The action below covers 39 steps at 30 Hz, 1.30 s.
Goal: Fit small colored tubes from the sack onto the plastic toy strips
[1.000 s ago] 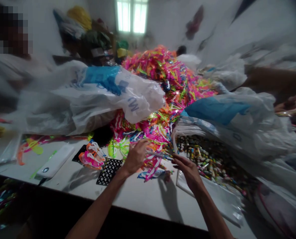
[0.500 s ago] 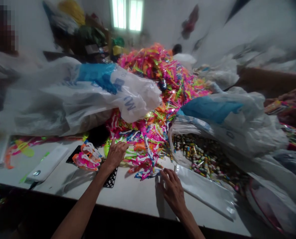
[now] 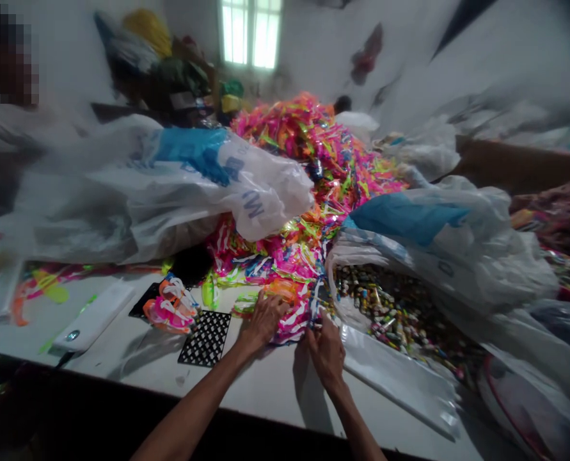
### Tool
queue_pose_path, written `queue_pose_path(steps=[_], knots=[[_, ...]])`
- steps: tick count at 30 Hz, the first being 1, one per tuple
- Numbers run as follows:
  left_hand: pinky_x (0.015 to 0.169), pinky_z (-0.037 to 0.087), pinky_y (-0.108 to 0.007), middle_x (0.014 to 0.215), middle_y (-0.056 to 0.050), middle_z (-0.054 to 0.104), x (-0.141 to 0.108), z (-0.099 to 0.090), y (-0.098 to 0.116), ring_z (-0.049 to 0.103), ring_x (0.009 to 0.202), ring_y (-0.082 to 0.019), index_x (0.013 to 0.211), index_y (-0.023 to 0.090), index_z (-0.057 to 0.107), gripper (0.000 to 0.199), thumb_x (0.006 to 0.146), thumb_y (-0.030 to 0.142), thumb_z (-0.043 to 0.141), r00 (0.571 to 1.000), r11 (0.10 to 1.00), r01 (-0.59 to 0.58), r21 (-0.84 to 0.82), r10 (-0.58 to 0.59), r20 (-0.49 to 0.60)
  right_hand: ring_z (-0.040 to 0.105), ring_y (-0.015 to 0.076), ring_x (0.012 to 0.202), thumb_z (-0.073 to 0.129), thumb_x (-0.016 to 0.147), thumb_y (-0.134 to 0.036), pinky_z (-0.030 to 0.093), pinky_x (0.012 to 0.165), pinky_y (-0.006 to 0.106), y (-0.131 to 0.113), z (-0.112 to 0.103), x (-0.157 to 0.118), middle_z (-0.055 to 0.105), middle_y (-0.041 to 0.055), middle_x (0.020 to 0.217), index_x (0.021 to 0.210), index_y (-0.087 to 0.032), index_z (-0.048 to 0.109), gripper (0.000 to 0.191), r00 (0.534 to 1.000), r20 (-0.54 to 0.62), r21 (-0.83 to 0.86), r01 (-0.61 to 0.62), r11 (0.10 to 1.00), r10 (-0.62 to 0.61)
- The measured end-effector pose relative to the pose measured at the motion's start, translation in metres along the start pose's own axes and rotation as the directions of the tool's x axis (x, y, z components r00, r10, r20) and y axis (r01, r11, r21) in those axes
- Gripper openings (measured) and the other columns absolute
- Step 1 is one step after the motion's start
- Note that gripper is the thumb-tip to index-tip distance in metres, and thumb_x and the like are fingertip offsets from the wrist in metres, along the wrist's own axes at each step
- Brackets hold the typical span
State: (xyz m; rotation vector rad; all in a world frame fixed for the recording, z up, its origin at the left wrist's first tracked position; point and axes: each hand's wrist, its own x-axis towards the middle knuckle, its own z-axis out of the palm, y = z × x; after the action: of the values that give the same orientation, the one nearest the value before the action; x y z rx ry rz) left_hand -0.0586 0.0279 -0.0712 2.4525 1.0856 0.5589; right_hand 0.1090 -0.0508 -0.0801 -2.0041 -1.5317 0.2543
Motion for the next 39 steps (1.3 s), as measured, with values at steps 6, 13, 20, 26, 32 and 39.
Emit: queue_pose_path(steps=[6, 13, 20, 26, 32, 39], knots=[[0.108, 0.014, -0.052, 0.131, -0.007, 0.050, -0.012, -0.026, -0.012, 0.041, 0.124, -0.024, 0.127, 0.028, 0.046, 0.048, 0.082, 0.013, 0.050, 1.000, 0.999, -0.023, 0.043, 0.022, 0.018, 0.062, 0.0221, 0.072, 0.042, 0.082, -0.041, 0.046, 0.064, 0.034, 0.006, -0.009, 0.020, 0.064, 0.0107, 0.100, 0.132, -0.014, 0.040, 0.057, 0.991, -0.029, 0.138, -0.128, 0.982, 0.134], [0.105, 0.026, -0.047, 0.126, -0.013, 0.054, 0.007, -0.050, -0.073, 0.045, 0.120, -0.026, 0.113, 0.015, 0.058, 0.036, 0.083, 0.007, 0.040, 0.922, 0.881, 0.386, 0.274, -0.380, -0.079, 0.058, 0.0245, 0.100, 0.038, 0.087, -0.031, 0.050, 0.076, 0.037, -0.002, -0.007, 0.019, 0.055, 0.0105, 0.119, 0.126, -0.020, 0.049, 0.042, 0.975, -0.097, -0.028, 0.200, 0.979, -0.202], [0.110, 0.015, -0.048, 0.121, -0.014, 0.058, 0.024, -0.042, -0.085, 0.043, 0.122, -0.026, 0.109, 0.012, 0.059, 0.033, 0.082, 0.006, 0.040, 0.897, 0.845, 0.435, 0.311, -0.435, -0.071, 0.046, 0.0279, 0.115, 0.044, 0.087, -0.024, 0.046, 0.090, 0.043, 0.000, 0.023, -0.029, 0.049, 0.0129, 0.125, 0.132, -0.021, 0.042, 0.045, 0.886, -0.116, -0.226, 0.416, 0.881, -0.449], [0.097, 0.033, -0.045, 0.100, -0.015, 0.064, 0.024, -0.050, -0.085, 0.053, 0.106, -0.029, 0.087, 0.013, 0.064, 0.022, 0.071, 0.007, 0.050, 0.853, 0.813, 0.517, 0.267, -0.517, -0.077, 0.043, 0.0293, 0.118, 0.051, 0.086, -0.025, 0.044, 0.092, 0.043, 0.007, 0.036, -0.036, 0.048, 0.0145, 0.127, 0.135, -0.020, 0.039, 0.051, 0.863, -0.085, -0.303, 0.454, 0.838, -0.498], [0.087, 0.039, -0.039, 0.099, -0.015, 0.064, 0.010, -0.058, -0.076, 0.056, 0.100, -0.028, 0.100, 0.013, 0.060, 0.028, 0.076, 0.009, 0.046, 0.754, 0.758, 0.649, 0.060, -0.630, -0.188, 0.049, 0.0281, 0.105, 0.047, 0.084, -0.011, 0.046, 0.086, 0.040, -0.002, 0.035, -0.012, 0.053, 0.0130, 0.119, 0.133, -0.023, 0.045, 0.050, 0.891, -0.029, -0.380, 0.410, 0.829, -0.454], [0.083, 0.044, -0.032, 0.098, -0.010, 0.065, -0.003, -0.077, -0.057, 0.058, 0.097, -0.024, 0.096, 0.013, 0.063, 0.027, 0.073, 0.015, 0.049, 0.685, 0.693, 0.565, -0.449, -0.697, -0.214, 0.050, 0.0265, 0.100, 0.053, 0.084, -0.013, 0.043, 0.084, 0.038, -0.013, 0.041, 0.010, 0.057, 0.0114, 0.113, 0.128, -0.025, 0.051, 0.046, 0.912, -0.009, -0.403, 0.372, 0.836, -0.410]])
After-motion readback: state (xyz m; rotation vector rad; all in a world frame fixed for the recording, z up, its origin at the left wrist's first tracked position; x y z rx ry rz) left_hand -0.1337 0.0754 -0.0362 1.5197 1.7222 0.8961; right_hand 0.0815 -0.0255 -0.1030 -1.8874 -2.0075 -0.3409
